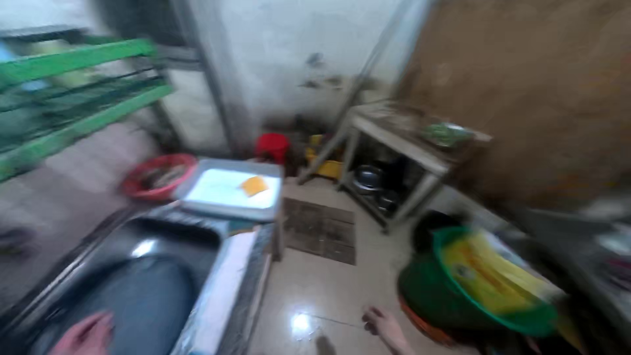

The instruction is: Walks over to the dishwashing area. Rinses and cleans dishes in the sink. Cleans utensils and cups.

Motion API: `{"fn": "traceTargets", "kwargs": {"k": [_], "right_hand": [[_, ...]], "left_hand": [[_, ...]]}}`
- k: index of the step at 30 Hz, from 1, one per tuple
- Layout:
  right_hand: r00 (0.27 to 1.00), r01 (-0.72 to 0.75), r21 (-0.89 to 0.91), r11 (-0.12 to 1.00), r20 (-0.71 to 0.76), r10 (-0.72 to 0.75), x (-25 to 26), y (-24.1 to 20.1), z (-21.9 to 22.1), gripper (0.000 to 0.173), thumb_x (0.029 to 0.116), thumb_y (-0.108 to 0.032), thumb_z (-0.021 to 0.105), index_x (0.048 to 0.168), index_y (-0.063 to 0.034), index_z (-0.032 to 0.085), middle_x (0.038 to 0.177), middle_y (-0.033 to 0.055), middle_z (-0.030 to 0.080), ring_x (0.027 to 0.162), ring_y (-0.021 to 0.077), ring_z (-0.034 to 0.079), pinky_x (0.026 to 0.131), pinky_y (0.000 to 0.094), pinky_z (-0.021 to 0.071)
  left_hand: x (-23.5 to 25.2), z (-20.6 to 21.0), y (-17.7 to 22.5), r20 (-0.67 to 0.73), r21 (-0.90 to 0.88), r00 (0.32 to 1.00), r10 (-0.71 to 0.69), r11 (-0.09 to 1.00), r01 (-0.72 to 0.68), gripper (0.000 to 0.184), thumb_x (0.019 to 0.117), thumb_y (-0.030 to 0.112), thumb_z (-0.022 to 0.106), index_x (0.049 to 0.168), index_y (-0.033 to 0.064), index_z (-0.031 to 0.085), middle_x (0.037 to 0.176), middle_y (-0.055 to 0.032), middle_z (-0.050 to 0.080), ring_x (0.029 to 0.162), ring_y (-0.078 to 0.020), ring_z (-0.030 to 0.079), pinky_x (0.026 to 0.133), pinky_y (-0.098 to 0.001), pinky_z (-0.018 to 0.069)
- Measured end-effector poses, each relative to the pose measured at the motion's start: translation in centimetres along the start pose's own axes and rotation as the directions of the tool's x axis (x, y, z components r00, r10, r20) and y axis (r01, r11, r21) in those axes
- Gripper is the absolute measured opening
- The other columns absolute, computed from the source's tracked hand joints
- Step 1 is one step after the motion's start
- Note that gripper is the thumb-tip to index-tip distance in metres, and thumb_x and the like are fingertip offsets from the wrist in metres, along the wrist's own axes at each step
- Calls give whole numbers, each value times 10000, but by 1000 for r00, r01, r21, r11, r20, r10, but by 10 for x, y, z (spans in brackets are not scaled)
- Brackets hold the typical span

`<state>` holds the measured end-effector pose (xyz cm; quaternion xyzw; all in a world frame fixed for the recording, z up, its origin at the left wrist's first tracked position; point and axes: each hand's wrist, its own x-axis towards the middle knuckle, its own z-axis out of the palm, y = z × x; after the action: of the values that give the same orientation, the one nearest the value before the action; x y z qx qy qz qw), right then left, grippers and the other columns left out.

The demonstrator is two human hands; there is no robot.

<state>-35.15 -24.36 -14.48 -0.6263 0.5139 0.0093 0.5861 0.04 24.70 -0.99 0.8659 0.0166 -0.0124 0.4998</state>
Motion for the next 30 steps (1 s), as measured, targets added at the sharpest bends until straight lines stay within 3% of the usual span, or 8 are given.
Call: {"fn": "traceTargets", "kwargs": {"k": [3,8,14,18,20,22,25,30], "right_hand": [[965,249,-70,966,104,-242,8,-87,73,286,1075,-180,533,1243,33,621,1033,181,708,804,248,710,743,432,608],[745,603,-102,791,427,-513,-17,-210,195,230,1031,-163,549,1140,5,663,972,101,721,803,183,713,753,368,621],[389,786,-27,618,798,-461,-26,-339,352,278,1057,-221,520,1160,-25,689,1027,83,726,890,179,718,820,378,620],[225,864,76,498,826,-517,-47,-425,470,286,1084,-263,519,1182,-36,664,1021,106,704,885,205,688,810,437,592],[144,928,107,356,781,-608,-74,-466,525,355,1090,-305,490,1270,-25,616,1121,139,677,1017,224,665,897,466,557],[-37,999,48,2,790,-612,-100,-494,567,363,1069,-158,510,1310,93,610,1292,288,641,1255,388,603,1054,573,458],[-17,972,-49,-229,961,-276,-80,-506,628,452,1069,-274,539,1426,2,564,1465,230,557,1394,347,505,1181,506,367],[106,874,-210,-438,963,-249,-17,-521,639,381,1097,-201,487,1409,-7,587,1420,265,583,1345,425,540,1135,585,385]], "left_hand": [[21,-10,-9,-112,-29,978,-174,985,172,317,1050,169,596,1288,-38,625,1233,-244,664,1048,-325,690,932,-514,561],[36,-30,-41,-136,-84,936,-326,945,317,289,1055,189,600,1278,11,646,1179,-199,692,1003,-312,696,898,-516,569],[56,-22,-117,-141,-70,837,-529,849,524,407,1016,213,661,1350,-14,607,1326,-236,639,1217,-353,636,1059,-513,502],[67,-6,-155,-179,29,638,-749,645,764,765,956,351,733,1521,-43,399,1456,-311,507,1355,-435,510,1132,-560,419],[69,6,-163,-187,15,544,-818,551,834,822,959,384,709,1539,-67,340,1477,-304,495,1373,-409,507,1145,-535,415],[70,15,-162,-131,11,513,-848,516,856,631,1024,383,618,1422,-94,511,1422,-300,552,1344,-397,534,1135,-530,414],[74,38,-173,-65,-36,484,-873,486,873,497,1076,336,528,1360,-66,591,1395,-275,587,1322,-378,559,1127,-520,427],[90,50,-167,-95,-31,369,-924,374,927,511,1028,284,606,1398,-65,546,1382,-274,588,1287,-389,579,1088,-539,457]]}}
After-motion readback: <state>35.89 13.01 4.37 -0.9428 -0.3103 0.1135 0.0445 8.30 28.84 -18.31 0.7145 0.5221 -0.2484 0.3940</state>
